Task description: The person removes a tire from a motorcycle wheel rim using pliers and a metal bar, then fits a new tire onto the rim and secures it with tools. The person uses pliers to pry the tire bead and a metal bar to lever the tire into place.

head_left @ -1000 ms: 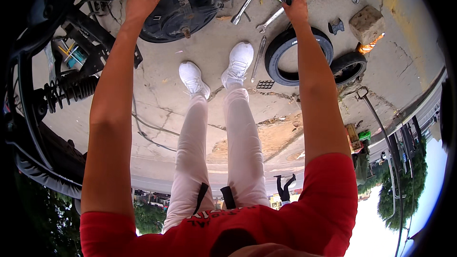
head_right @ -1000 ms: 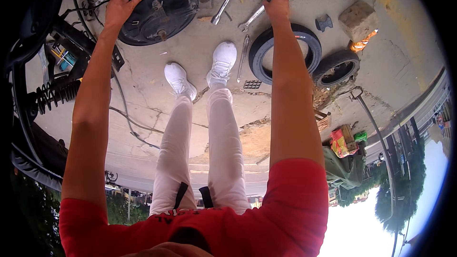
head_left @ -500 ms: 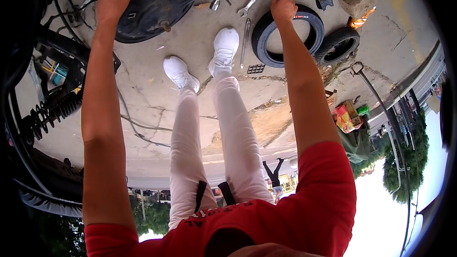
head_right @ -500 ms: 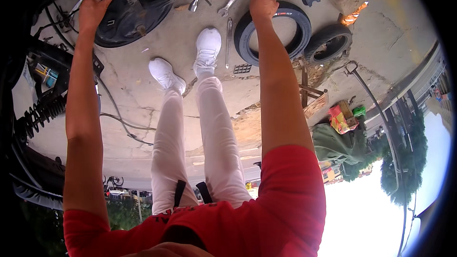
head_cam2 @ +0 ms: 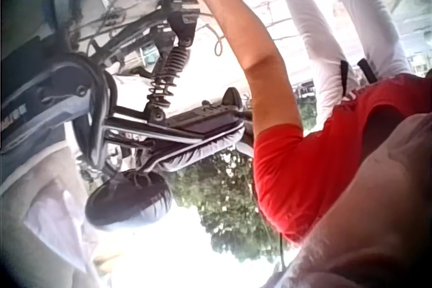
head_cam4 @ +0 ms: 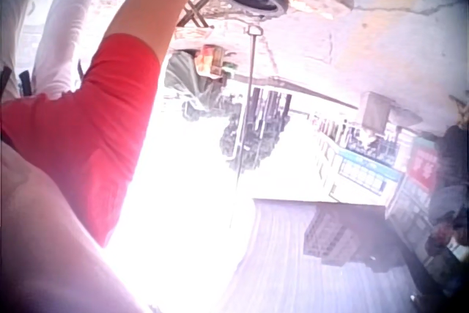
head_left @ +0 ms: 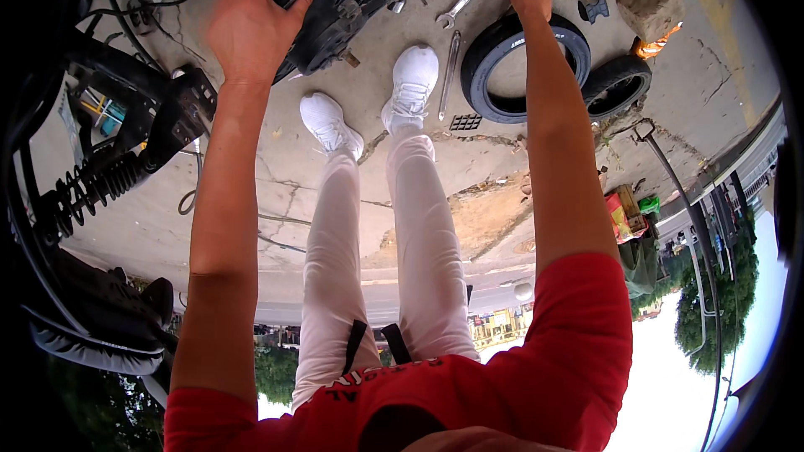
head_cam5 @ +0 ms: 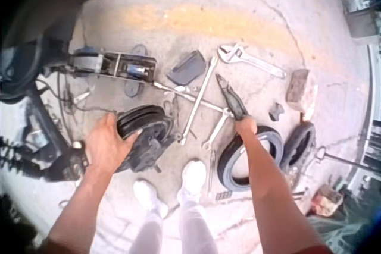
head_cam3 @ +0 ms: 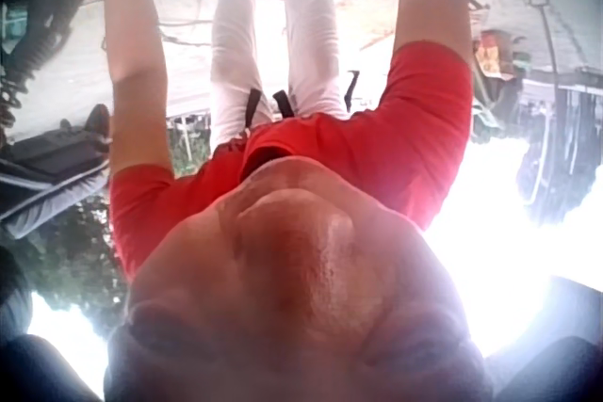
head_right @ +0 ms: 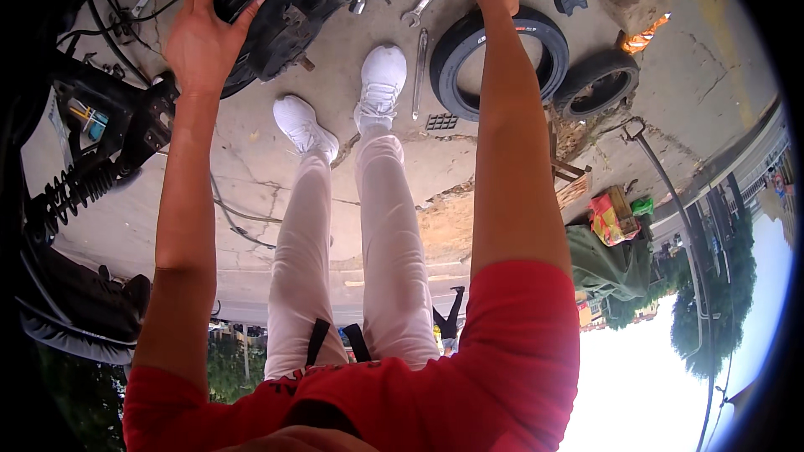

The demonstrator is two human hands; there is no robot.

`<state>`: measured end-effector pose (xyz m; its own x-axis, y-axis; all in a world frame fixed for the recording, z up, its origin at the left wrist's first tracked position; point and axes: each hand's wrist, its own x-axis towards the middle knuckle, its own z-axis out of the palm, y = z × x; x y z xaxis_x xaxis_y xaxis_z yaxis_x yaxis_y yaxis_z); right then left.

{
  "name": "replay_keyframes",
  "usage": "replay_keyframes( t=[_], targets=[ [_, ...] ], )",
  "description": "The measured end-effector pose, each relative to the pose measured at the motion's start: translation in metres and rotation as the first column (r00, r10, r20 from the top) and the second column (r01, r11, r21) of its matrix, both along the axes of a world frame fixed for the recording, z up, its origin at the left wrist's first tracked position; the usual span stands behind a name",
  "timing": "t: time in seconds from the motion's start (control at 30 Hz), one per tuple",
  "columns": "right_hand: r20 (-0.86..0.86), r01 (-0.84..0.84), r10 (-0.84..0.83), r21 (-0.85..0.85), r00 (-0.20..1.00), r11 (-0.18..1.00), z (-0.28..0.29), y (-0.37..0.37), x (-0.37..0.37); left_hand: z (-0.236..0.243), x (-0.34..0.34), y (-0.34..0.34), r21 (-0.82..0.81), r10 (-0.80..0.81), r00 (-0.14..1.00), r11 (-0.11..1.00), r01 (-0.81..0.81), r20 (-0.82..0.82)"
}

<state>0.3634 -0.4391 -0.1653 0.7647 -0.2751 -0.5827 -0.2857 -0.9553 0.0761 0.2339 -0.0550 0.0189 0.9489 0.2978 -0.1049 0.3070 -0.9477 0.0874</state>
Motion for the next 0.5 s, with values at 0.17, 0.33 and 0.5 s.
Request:
replay_keyframes(
  t=[0.17,0.33,0.5],
  targets=[
    [0.055,0.007,-0.015,0.141,0.998,0.990,-0.017,-0.025,-0.013,-0.005,-0.002,-0.008,-0.029,-0.003,0.998,1.000,0.005,0.060],
    [-0.155,0.118,-0.074,0.295,0.985,0.948,-0.009,-0.010,-0.017,0.001,0.005,-0.009,-0.011,-0.003,1.000,1.000,0.004,0.005],
    [-0.138,-0.239,0.279,0.250,0.950,0.938,-0.018,0.019,-0.142,0.000,0.011,-0.010,-0.006,-0.029,1.000,1.000,0.029,0.003]
  ],
)
